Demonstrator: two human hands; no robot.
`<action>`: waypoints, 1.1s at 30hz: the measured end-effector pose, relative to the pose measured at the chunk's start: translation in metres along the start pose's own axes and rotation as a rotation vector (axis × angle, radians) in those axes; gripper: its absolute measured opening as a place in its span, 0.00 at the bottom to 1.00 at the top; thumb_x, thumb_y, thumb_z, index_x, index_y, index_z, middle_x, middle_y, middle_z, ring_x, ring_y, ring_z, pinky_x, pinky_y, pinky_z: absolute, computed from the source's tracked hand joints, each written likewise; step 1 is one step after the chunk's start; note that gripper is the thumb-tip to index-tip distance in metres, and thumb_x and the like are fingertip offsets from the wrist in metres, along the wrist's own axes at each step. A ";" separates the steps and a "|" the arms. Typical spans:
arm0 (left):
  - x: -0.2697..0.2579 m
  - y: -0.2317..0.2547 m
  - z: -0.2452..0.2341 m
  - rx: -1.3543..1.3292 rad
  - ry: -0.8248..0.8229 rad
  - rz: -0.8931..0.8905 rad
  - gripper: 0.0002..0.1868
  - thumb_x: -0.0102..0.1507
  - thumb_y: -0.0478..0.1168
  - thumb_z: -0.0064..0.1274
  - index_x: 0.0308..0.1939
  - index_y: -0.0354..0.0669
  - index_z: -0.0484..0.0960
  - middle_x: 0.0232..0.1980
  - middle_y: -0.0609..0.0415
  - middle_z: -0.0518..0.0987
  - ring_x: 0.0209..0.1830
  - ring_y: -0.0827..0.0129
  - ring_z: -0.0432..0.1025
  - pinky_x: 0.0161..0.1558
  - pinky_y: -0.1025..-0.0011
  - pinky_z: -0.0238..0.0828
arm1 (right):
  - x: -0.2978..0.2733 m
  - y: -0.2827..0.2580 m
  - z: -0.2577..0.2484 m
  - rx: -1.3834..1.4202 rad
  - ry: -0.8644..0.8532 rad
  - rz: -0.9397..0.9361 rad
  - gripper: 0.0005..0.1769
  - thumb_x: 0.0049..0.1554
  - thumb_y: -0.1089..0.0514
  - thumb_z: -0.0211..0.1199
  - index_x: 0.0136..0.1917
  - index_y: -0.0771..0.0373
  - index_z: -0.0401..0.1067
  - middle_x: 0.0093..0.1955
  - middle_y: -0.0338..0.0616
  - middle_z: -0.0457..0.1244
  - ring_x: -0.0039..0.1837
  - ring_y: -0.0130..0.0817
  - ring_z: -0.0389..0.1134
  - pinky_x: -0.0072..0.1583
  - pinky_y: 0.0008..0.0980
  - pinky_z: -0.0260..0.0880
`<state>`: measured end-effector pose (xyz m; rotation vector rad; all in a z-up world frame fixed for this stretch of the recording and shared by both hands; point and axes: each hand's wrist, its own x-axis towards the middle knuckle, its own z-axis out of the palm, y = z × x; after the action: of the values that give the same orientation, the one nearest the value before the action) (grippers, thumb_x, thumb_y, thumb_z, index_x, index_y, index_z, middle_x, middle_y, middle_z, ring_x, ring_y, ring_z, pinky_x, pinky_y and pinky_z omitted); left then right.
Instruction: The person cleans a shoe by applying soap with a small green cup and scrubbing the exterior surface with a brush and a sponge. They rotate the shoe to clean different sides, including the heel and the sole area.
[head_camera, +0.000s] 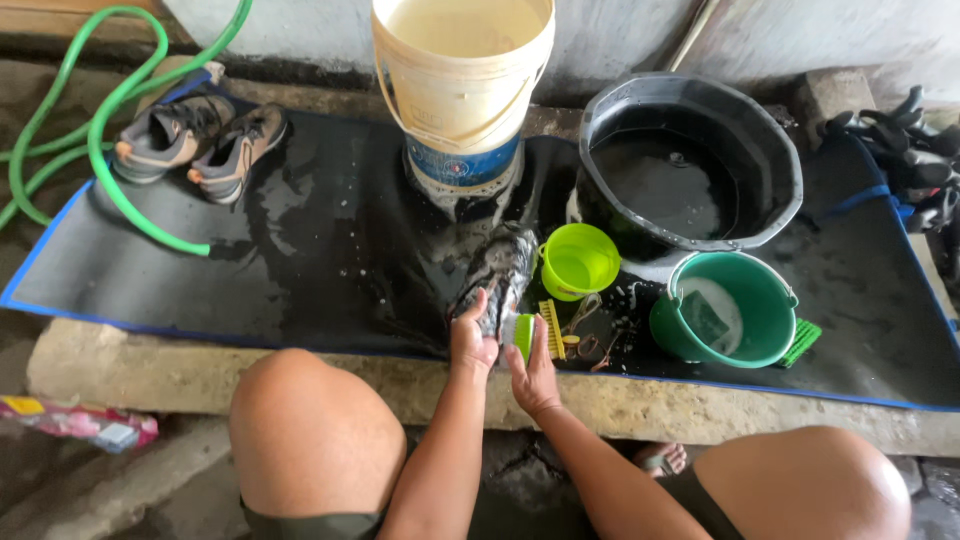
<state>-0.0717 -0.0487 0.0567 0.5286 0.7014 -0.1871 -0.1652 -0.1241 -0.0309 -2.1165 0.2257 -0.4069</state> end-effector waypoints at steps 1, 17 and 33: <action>0.007 0.003 -0.002 0.008 -0.004 -0.002 0.15 0.54 0.37 0.64 0.43 0.36 0.83 0.46 0.45 0.81 0.47 0.57 0.75 0.52 0.61 0.71 | 0.013 -0.008 0.002 0.003 0.008 0.004 0.43 0.58 0.40 0.49 0.77 0.62 0.40 0.73 0.71 0.46 0.71 0.66 0.50 0.69 0.54 0.53; 0.017 0.001 0.006 0.256 0.150 0.168 0.33 0.46 0.42 0.73 0.48 0.23 0.77 0.45 0.33 0.78 0.46 0.51 0.73 0.47 0.56 0.70 | 0.006 -0.040 0.011 0.133 -0.001 0.189 0.41 0.55 0.50 0.56 0.77 0.50 0.42 0.68 0.69 0.52 0.69 0.63 0.53 0.68 0.52 0.53; 0.003 0.013 0.011 0.747 0.032 0.092 0.36 0.49 0.53 0.69 0.45 0.21 0.78 0.46 0.34 0.79 0.53 0.53 0.73 0.53 0.57 0.68 | 0.144 -0.092 -0.030 -0.229 0.377 -0.392 0.35 0.50 0.51 0.67 0.70 0.45 0.61 0.44 0.52 0.55 0.46 0.54 0.64 0.47 0.42 0.67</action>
<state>-0.0593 -0.0433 0.0669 1.2771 0.6241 -0.3584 -0.0425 -0.1421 0.0902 -2.2954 0.0714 -1.0591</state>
